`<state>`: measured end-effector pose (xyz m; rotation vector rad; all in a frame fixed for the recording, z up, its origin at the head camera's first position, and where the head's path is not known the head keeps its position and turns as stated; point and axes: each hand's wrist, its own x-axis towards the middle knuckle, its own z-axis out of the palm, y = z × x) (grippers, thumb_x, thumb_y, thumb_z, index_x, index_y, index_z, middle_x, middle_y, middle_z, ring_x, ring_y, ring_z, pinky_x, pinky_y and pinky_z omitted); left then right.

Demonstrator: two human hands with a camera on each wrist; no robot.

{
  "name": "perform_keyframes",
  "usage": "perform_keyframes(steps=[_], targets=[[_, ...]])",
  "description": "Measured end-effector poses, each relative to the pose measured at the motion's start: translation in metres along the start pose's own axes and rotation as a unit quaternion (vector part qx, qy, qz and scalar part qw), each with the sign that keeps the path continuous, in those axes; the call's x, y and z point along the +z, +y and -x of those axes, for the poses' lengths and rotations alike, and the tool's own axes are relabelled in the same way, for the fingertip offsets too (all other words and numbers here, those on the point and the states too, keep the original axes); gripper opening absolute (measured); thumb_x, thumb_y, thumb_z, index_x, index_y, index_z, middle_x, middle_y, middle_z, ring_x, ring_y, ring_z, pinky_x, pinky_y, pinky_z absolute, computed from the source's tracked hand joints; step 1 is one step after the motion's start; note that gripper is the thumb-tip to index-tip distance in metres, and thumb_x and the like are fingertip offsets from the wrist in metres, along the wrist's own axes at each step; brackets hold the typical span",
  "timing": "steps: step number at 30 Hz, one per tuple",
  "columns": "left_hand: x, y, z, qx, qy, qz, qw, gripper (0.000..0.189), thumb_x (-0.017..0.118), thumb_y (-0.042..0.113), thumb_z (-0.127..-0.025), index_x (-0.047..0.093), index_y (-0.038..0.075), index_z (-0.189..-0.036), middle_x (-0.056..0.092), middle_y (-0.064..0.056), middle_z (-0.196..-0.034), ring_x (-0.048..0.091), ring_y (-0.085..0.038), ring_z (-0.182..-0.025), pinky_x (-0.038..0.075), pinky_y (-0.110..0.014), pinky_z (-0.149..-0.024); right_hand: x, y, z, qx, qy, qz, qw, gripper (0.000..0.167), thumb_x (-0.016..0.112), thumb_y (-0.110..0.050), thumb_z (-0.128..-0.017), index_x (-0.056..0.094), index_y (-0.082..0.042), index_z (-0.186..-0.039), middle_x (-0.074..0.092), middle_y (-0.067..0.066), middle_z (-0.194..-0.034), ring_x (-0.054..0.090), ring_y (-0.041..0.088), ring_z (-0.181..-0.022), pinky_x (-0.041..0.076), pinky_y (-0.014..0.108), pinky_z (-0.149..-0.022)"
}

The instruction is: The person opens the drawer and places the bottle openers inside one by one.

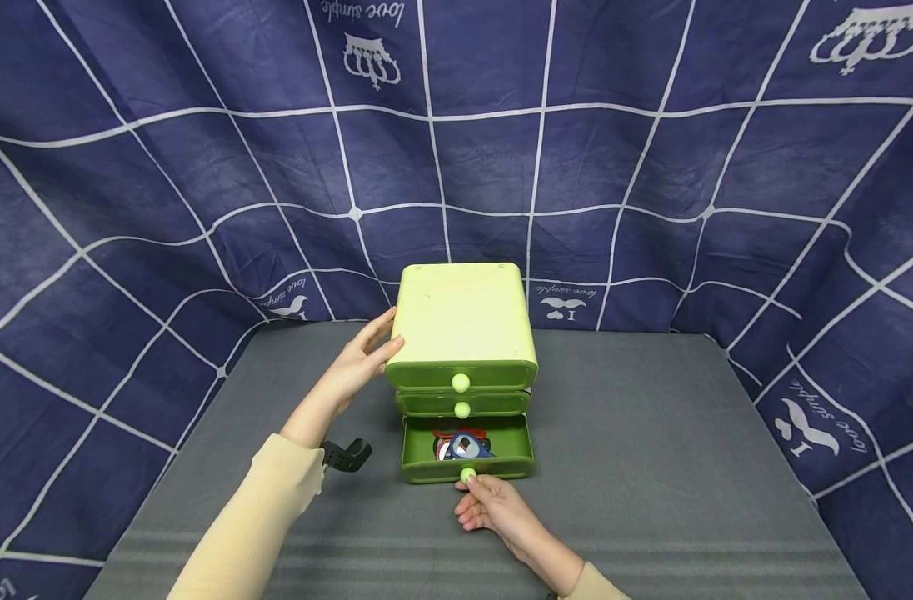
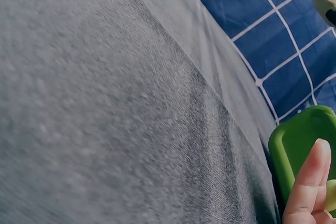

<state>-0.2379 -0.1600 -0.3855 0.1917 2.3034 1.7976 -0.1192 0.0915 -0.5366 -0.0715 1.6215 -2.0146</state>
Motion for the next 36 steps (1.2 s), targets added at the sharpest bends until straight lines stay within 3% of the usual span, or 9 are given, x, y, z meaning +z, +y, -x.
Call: perform_keyframes(steps=[22, 36], targets=[[-0.001, 0.002, 0.000, -0.008, -0.005, 0.001, 1.0000, 0.069, 0.055, 0.042, -0.100, 0.019, 0.031, -0.159, 0.016, -0.007, -0.165, 0.025, -0.032, -0.149, 0.026, -0.059, -0.117, 0.000, -0.014, -0.034, -0.042, 0.057, 0.046, 0.9964, 0.046, 0.043, -0.026, -0.107, 0.052, 0.016, -0.122, 0.063, -0.006, -0.070, 0.061, 0.003, -0.061, 0.054, 0.018, -0.060], [0.001, 0.003, 0.000, -0.010, -0.002, -0.009, 0.9999, 0.070, 0.055, 0.041, -0.101, 0.017, 0.031, -0.159, 0.015, -0.007, -0.166, 0.024, -0.033, -0.149, 0.027, -0.059, -0.116, -0.007, -0.013, -0.049, -0.049, 0.063, 0.052, 0.9954, 0.045, 0.042, -0.025, -0.108, 0.053, 0.016, -0.122, 0.063, -0.005, -0.071, 0.062, 0.004, -0.062, 0.055, 0.019, -0.061]])
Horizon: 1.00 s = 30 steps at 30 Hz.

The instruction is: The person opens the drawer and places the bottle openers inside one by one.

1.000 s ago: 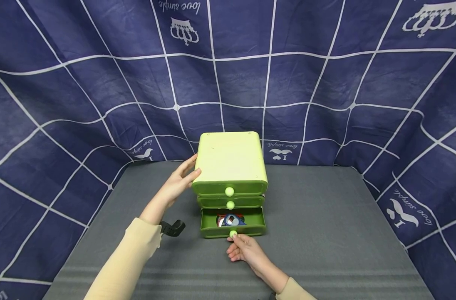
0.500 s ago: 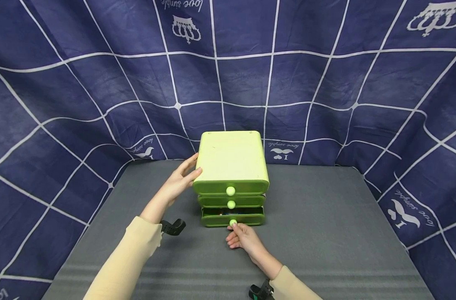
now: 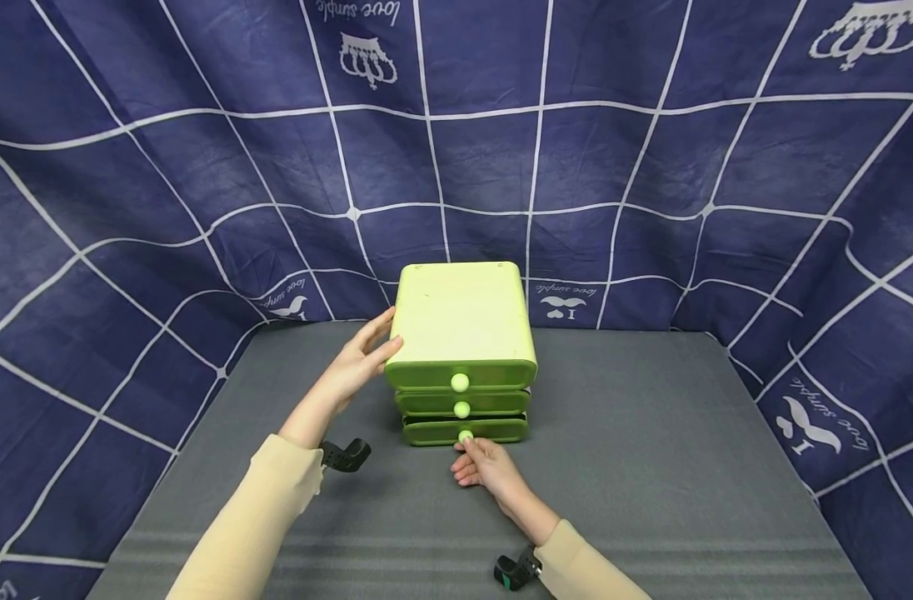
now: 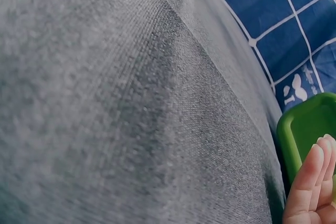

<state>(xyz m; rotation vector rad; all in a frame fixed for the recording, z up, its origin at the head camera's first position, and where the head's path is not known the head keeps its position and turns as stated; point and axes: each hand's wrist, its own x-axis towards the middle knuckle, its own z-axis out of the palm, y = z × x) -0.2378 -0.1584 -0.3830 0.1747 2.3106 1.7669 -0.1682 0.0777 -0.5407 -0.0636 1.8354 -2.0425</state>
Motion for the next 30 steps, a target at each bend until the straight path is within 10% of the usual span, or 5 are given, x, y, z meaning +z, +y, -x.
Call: perform_keyframes(steps=[30], targets=[[0.003, 0.009, 0.002, -0.003, 0.030, 0.005, 0.9995, 0.070, 0.061, 0.038, -0.098, 0.025, 0.027, -0.158, 0.025, -0.007, -0.163, 0.036, -0.030, -0.144, 0.034, -0.056, -0.113, -0.003, -0.003, -0.013, -0.007, -0.027, 0.000, 0.9996, 0.042, 0.042, -0.021, -0.107, 0.053, 0.018, -0.119, 0.063, -0.004, -0.072, 0.062, 0.004, -0.063, 0.055, 0.020, -0.061]])
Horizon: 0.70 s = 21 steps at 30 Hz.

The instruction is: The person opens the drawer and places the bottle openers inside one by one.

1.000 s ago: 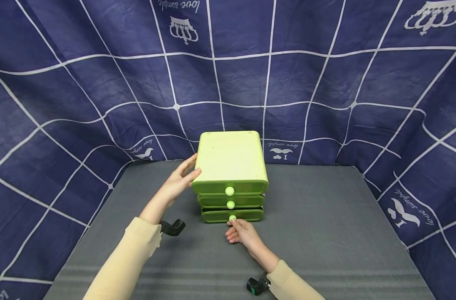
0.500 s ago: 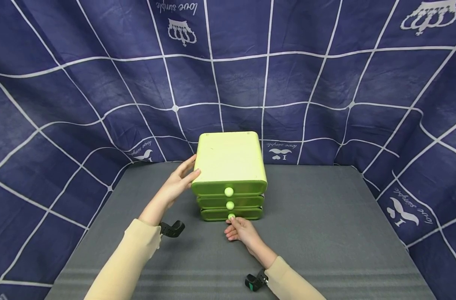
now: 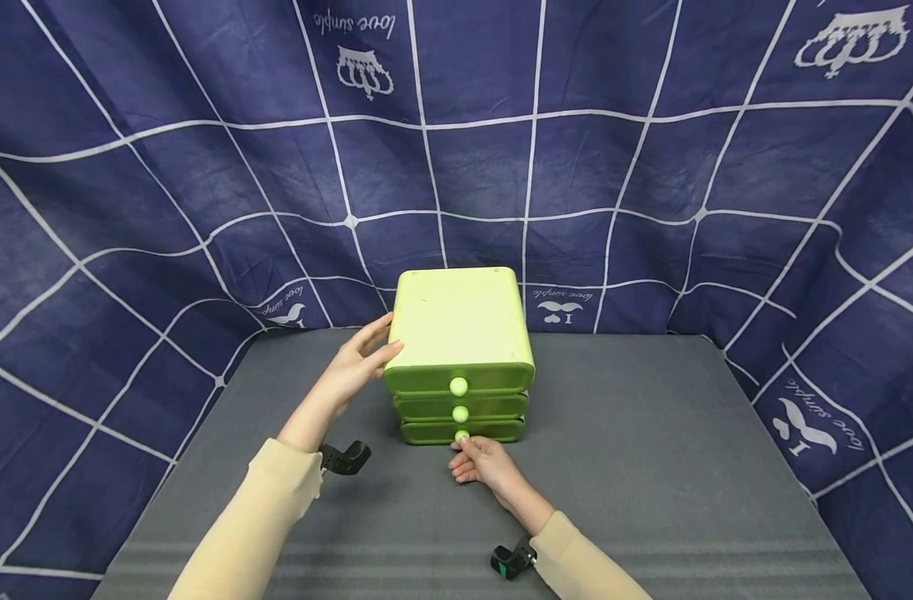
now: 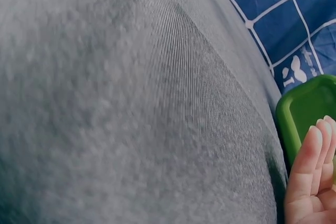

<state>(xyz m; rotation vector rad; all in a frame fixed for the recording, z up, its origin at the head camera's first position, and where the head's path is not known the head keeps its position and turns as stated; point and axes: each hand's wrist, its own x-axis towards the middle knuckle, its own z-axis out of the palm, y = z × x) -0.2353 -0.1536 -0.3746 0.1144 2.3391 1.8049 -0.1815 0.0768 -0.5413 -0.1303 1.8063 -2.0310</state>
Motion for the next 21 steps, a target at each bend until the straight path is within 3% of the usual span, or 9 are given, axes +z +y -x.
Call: perform_keyframes(steps=[21], targets=[[0.0003, -0.0019, -0.0004, 0.006, -0.008, 0.016, 0.9998, 0.071, 0.060, 0.035, -0.099, 0.022, 0.026, -0.158, 0.021, -0.010, -0.164, 0.035, -0.032, -0.144, 0.034, -0.054, -0.114, -0.0030, -0.0056, 0.0029, 0.029, -0.004, 0.008, 0.9996, 0.049, 0.044, -0.027, -0.107, 0.051, 0.017, -0.127, 0.063, -0.003, -0.073, 0.062, 0.004, -0.064, 0.056, 0.020, -0.062]])
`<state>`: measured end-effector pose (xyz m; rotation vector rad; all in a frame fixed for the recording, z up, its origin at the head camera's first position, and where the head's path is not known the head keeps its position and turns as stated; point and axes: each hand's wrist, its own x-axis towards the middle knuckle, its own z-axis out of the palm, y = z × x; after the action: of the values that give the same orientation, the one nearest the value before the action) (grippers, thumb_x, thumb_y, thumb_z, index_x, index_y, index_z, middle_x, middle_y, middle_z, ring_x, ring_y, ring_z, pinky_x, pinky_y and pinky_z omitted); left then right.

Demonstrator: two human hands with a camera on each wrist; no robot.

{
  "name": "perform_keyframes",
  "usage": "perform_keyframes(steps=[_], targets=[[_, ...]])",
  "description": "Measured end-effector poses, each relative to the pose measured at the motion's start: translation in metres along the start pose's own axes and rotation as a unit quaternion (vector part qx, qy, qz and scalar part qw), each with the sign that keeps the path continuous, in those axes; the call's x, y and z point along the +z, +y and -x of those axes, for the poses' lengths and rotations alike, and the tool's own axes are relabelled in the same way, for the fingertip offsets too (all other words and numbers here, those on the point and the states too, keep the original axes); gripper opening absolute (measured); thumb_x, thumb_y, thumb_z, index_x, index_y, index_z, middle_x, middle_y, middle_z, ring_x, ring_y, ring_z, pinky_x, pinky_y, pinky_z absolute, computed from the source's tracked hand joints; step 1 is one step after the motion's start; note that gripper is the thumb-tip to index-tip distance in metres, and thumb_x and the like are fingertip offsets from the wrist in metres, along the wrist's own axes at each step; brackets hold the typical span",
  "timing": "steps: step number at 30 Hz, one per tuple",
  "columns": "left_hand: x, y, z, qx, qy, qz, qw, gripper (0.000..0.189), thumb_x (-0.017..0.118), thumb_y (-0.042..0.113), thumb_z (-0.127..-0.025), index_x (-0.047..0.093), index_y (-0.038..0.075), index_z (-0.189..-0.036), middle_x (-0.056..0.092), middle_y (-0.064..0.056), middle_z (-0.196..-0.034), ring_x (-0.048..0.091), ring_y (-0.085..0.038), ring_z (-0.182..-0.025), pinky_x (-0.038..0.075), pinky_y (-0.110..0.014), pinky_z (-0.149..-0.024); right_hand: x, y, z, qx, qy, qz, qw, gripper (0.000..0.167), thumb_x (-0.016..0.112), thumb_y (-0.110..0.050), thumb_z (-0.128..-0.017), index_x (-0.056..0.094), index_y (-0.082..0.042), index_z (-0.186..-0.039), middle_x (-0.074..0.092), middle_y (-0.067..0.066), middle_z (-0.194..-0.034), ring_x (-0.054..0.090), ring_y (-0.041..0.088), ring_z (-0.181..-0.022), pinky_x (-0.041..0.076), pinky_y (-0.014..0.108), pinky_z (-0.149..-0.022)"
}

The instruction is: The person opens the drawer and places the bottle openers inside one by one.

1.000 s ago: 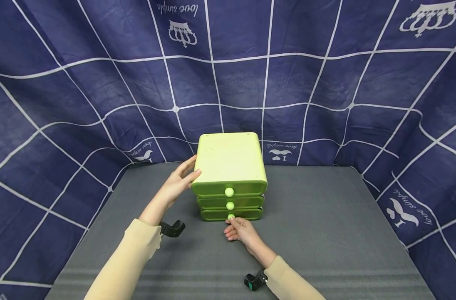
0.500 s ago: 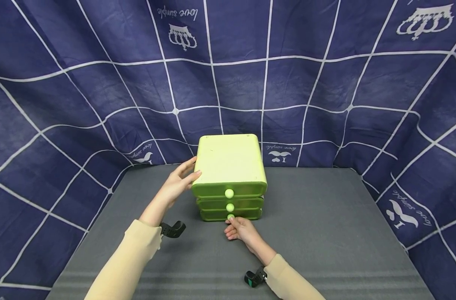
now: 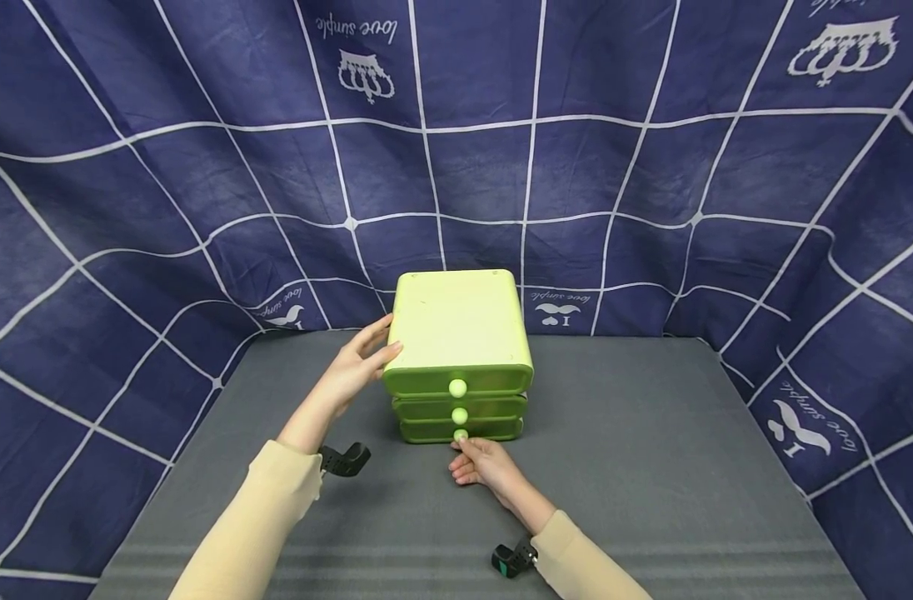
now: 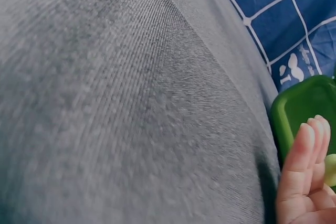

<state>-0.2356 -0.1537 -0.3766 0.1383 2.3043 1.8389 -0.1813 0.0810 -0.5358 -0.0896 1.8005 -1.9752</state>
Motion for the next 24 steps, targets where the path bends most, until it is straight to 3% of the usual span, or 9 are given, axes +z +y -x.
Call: perform_keyframes(steps=[4, 13, 24], targets=[[-0.001, -0.001, 0.001, -0.001, 0.000, 0.004, 1.0000, 0.071, 0.060, 0.035, -0.099, 0.022, 0.025, -0.158, 0.021, -0.010, -0.164, 0.035, -0.032, -0.144, 0.034, -0.054, -0.114, -0.002, -0.005, 0.008, 0.007, -0.013, 0.020, 0.9997, 0.046, 0.046, -0.025, -0.106, 0.053, 0.016, -0.126, 0.064, -0.002, -0.075, 0.063, 0.005, -0.064, 0.056, 0.021, -0.063], [-0.002, -0.002, 0.000, -0.001, -0.003, 0.004, 1.0000, 0.072, 0.060, 0.041, -0.098, 0.022, 0.027, -0.158, 0.020, -0.009, -0.164, 0.030, -0.033, -0.147, 0.032, -0.055, -0.115, -0.017, -0.031, 0.030, -0.018, -0.015, 0.050, 0.9985, 0.041, 0.049, -0.019, -0.104, 0.053, 0.017, -0.124, 0.064, 0.000, -0.079, 0.064, 0.006, -0.069, 0.057, 0.022, -0.067], [-0.001, -0.004, 0.001, 0.001, -0.003, 0.014, 0.9999, 0.073, 0.061, 0.042, -0.097, 0.023, 0.027, -0.158, 0.021, -0.008, -0.164, 0.028, -0.031, -0.148, 0.032, -0.054, -0.116, -0.056, -0.069, 0.061, -0.030, 0.000, 0.101, 0.9944, 0.044, 0.050, -0.022, -0.105, 0.052, 0.015, -0.127, 0.065, 0.003, -0.086, 0.066, 0.012, -0.079, 0.059, 0.030, -0.076]])
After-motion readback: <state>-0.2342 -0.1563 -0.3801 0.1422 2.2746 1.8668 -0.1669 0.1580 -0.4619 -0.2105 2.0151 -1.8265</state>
